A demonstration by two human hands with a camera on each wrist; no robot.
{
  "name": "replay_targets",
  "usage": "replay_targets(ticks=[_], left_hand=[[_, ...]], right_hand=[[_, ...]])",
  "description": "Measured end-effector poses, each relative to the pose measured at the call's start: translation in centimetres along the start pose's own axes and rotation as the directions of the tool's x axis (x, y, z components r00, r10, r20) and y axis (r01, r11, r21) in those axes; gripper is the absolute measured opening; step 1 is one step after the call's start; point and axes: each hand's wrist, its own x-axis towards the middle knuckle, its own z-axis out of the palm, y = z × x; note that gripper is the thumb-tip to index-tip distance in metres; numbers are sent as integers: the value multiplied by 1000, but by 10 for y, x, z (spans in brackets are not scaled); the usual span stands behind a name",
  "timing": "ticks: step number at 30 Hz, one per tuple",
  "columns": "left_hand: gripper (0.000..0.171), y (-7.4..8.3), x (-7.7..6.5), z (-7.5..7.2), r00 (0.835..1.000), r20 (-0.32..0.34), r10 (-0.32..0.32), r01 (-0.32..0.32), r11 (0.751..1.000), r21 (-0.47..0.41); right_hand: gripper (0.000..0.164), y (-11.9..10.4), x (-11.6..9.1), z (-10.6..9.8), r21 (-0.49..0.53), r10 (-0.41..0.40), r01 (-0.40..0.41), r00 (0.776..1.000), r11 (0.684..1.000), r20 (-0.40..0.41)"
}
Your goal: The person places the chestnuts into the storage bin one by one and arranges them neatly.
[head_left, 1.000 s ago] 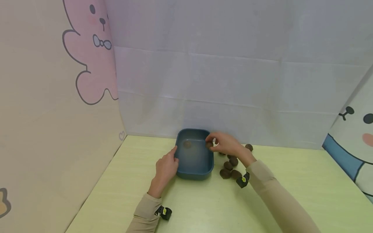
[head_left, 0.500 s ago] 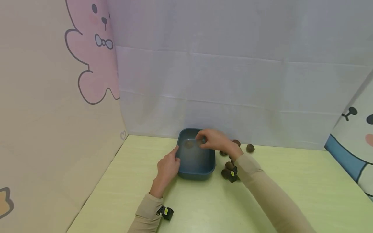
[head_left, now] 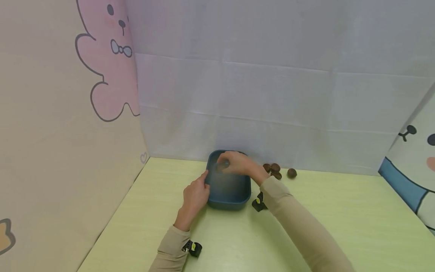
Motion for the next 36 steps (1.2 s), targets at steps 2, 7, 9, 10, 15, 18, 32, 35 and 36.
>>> replay_targets(ticks=[2, 7, 9, 10, 15, 18, 32, 35, 36], left_hand=[[56, 0, 0, 0, 1000, -1, 1, -1, 1000, -5], [56, -1, 0, 0, 1000, 5, -2, 2, 1000, -15], [56, -1, 0, 1, 1000, 8, -2, 2, 1000, -15], [56, -1, 0, 1, 1000, 10, -4, 4, 1000, -16], [56, -1, 1, 3, 1000, 11, -1, 1, 1000, -9], [57, -1, 1, 3, 1000, 7, -1, 1, 1000, -6], [57, -1, 0, -1, 1000, -3, -16, 16, 1000, -1], [57, 0, 0, -1, 1000, 4, -12, 12, 1000, -9], [56, 0, 0, 0, 1000, 5, -10, 10, 1000, -11]], right_hand=[[32, -2, 5, 1, -2, -1, 1, 1000, 1000, 7], [32, -5, 15, 6, -4, 17, -17, 999, 1000, 45], [32, -4, 19, 9, -3, 30, -29, 998, 1000, 62], [31, -3, 21, 11, -4, 36, -36, 997, 999, 69], [28, 2, 31, 21, -34, 76, -73, 992, 997, 103], [28, 5, 36, 25, -61, 97, -89, 986, 994, 138], [24, 7, 43, 23, -159, 160, -122, 953, 980, 256], [25, 6, 45, 20, -173, 174, -131, 948, 976, 265], [25, 6, 45, 19, -177, 175, -130, 947, 976, 269]])
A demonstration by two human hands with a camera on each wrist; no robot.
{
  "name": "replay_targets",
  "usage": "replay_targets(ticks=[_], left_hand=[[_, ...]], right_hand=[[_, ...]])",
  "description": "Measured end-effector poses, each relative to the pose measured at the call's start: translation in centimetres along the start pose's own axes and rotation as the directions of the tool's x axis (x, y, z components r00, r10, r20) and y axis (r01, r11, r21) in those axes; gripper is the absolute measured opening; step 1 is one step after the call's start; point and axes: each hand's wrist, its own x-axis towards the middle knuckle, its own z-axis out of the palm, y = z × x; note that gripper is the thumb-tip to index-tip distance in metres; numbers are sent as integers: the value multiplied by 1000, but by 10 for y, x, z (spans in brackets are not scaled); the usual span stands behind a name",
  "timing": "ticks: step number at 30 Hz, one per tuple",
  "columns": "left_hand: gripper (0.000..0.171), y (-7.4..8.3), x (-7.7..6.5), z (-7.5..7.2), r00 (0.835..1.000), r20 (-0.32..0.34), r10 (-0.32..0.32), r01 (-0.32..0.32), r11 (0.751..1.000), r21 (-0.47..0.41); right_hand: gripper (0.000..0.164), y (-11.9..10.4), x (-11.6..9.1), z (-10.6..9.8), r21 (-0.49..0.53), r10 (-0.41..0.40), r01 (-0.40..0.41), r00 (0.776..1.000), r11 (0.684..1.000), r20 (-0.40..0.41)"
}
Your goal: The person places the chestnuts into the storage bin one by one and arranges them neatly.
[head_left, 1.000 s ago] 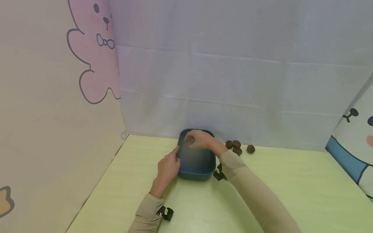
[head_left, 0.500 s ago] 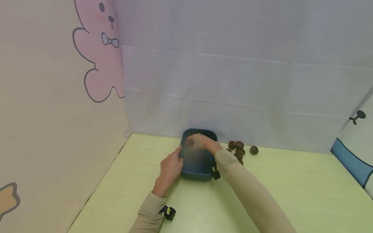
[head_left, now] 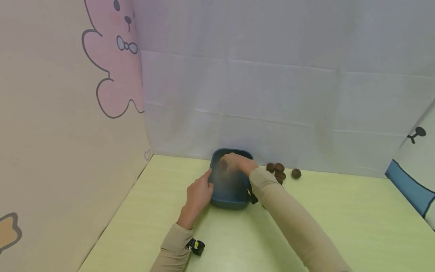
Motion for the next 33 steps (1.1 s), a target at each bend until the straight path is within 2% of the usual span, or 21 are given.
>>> replay_targets(ticks=[6, 10, 14, 18, 21, 24, 28, 33], left_hand=[[57, 1, -1, 0, 1000, 14, -8, 8, 1000, -17], [57, 2, 0, 2, 1000, 13, -10, 11, 1000, -23], [57, 2, 1, 2, 1000, 11, -10, 10, 1000, -14], [57, -1, 0, 0, 1000, -13, -10, 10, 1000, 1], [57, -1, 1, -1, 1000, -24, -8, 8, 1000, 11], [57, -2, 1, -3, 999, -34, -16, 17, 1000, 15], [57, -4, 1, -6, 999, -31, -30, 30, 999, 13], [58, -9, -1, -6, 999, -34, -28, 29, 999, 20]], right_hand=[[30, -3, 4, -2, -12, 0, 0, 999, 1000, 51], [48, -4, 8, 0, -32, 45, -42, 994, 999, 95], [53, -6, 9, 1, -49, 63, -58, 992, 997, 109], [44, -7, 7, -3, -37, 34, -31, 996, 999, 78], [42, -2, -1, -10, 19, 28, -29, 999, 999, 45], [34, 3, -11, -18, 74, -18, 19, 1000, 997, -5], [24, 9, -26, -29, 105, -101, 110, 991, 988, -91], [21, 18, -45, -38, 142, -136, 156, 980, 977, -144]])
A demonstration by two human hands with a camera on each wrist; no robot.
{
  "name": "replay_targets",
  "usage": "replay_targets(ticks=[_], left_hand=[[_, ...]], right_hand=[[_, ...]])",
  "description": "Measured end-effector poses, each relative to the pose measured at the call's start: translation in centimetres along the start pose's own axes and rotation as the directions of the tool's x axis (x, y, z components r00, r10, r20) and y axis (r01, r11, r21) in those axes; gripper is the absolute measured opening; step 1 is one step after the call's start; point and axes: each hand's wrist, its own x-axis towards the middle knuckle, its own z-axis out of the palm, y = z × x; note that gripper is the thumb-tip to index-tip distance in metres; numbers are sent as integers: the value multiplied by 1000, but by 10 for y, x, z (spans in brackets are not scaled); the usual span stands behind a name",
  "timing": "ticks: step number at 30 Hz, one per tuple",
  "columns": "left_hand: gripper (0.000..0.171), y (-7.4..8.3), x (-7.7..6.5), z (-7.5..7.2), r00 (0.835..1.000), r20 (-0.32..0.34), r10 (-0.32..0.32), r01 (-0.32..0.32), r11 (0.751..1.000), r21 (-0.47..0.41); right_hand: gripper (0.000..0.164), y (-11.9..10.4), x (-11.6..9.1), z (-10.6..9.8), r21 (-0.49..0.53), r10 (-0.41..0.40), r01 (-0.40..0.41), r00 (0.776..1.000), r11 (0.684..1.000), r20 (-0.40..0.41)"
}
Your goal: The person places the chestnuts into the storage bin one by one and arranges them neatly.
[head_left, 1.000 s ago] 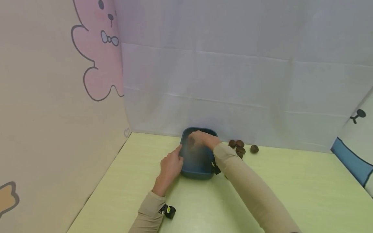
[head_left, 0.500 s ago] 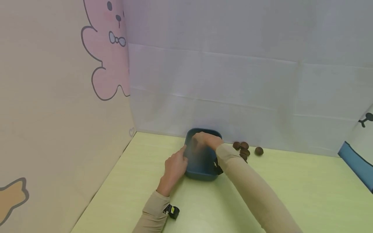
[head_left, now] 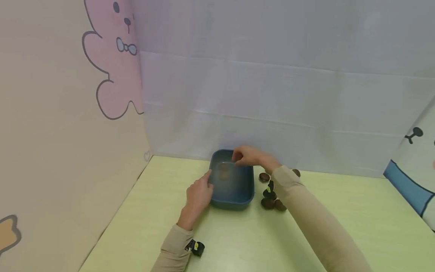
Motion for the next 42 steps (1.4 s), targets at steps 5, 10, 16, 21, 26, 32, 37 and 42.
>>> replay_targets(ticks=[5, 10, 16, 21, 26, 32, 37, 42], left_hand=[[58, 0, -1, 0, 1000, -7, 8, -8, 1000, 0], [59, -1, 1, 1, 1000, 7, -4, 4, 1000, -2], [57, -1, -1, 2, 1000, 18, -6, 7, 1000, -16], [56, -1, -1, 2, 1000, 13, 1, -1, 1000, -12], [56, 0, 0, 2, 1000, 16, 8, -8, 1000, -6], [57, 0, 0, 0, 1000, 14, 2, -2, 1000, 8], [57, 2, 1, -2, 1000, 19, 0, 0, 1000, -1], [57, 1, -1, 2, 1000, 27, -13, 13, 1000, -5]], right_hand=[[23, 11, -16, -6, 40, 13, -12, 1000, 999, -13], [25, 20, -30, -6, 62, 14, -12, 999, 998, -36], [25, 30, -44, -1, 92, 32, -26, 997, 995, -69], [27, 43, -53, 6, 137, 26, -7, 991, 991, -133], [29, 57, -60, 13, 126, 5, 21, 980, 992, -199], [28, 69, -70, 21, 120, 5, 25, 972, 992, -237], [28, 82, -77, 29, 141, 28, 6, 971, 990, -236], [31, 98, -84, 42, 167, 55, -15, 971, 986, -235]])
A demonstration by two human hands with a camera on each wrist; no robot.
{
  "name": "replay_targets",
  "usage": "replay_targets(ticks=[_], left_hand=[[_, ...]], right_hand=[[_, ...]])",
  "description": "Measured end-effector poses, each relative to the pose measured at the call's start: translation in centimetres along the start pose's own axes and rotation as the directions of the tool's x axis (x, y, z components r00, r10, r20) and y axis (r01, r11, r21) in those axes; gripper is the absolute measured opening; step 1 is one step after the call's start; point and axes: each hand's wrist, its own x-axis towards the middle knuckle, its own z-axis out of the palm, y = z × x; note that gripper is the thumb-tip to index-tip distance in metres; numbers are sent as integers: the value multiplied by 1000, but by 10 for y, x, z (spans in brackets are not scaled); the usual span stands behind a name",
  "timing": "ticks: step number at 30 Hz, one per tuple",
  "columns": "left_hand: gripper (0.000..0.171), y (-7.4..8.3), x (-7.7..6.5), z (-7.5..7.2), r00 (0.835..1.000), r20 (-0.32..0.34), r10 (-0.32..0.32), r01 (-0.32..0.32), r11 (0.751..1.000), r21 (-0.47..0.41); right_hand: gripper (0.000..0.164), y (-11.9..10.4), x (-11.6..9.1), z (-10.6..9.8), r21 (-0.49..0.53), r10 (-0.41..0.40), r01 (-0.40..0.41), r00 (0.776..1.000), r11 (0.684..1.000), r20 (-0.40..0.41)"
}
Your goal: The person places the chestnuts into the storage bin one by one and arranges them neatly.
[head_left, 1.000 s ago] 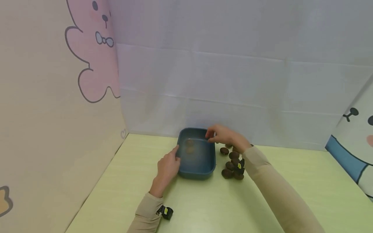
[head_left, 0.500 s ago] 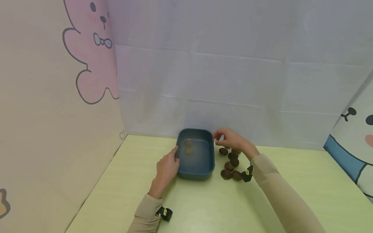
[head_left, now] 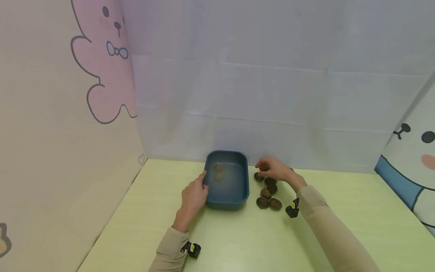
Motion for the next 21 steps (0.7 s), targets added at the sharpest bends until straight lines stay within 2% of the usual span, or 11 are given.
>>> replay_targets(ticks=[7, 21], left_hand=[[57, -4, -1, 4, 1000, -8, 10, -10, 1000, -1], [57, -3, 2, 1, 1000, 9, 0, 0, 1000, -6]], right_hand=[[41, 19, -5, 12, -7, 5, -5, 1000, 1000, 9], [44, 24, -8, 13, -28, 29, -28, 999, 999, 36]])
